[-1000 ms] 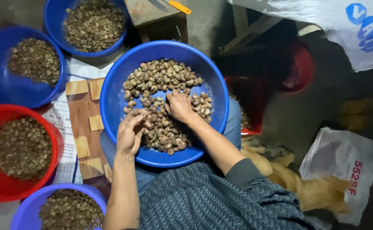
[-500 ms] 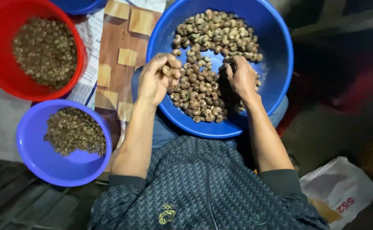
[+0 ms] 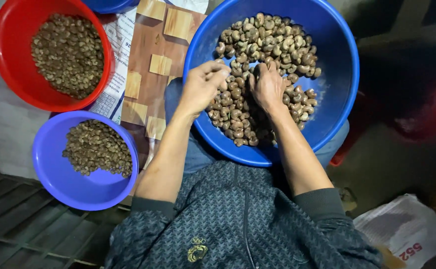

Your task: Manually sorting nuts from a large blue bowl into several smaller colored bowls based on quality or type.

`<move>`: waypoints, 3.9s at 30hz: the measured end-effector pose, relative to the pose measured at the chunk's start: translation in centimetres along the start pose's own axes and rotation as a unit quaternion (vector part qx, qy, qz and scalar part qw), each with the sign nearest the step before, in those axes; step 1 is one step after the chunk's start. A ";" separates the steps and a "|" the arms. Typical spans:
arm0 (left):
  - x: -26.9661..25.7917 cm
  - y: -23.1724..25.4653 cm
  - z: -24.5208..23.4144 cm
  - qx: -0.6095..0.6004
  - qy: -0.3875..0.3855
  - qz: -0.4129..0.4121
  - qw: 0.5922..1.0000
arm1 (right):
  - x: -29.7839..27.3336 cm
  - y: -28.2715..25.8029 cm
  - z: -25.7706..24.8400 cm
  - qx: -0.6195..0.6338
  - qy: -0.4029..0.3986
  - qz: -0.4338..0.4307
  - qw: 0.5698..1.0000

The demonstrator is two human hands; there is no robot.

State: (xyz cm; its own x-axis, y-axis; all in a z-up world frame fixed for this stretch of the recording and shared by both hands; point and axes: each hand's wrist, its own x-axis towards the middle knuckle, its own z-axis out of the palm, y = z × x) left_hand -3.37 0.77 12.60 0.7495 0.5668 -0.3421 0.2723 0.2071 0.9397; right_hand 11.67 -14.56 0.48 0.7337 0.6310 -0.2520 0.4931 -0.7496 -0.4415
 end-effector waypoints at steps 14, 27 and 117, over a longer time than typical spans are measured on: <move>12.3 -16.2 3.8 0.565 -0.064 -0.081 0.819 | -2.0 3.8 -5.9 0.645 -0.029 0.079 0.759; 5.1 -3.5 1.9 0.100 -0.062 -0.124 0.985 | -0.8 8.7 -0.5 0.408 0.041 0.072 0.909; 7.1 -7.7 3.9 0.514 -0.182 0.014 0.838 | -3.8 3.7 -3.6 0.024 -0.050 0.032 0.998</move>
State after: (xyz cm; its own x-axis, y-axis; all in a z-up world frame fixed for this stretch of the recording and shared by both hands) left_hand 2.21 0.06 2.96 0.8479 0.2410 -0.4722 0.4874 -0.7047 0.5156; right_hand 12.38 -20.49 2.89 0.7116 0.6009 -0.3640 0.4226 -0.7800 -0.4615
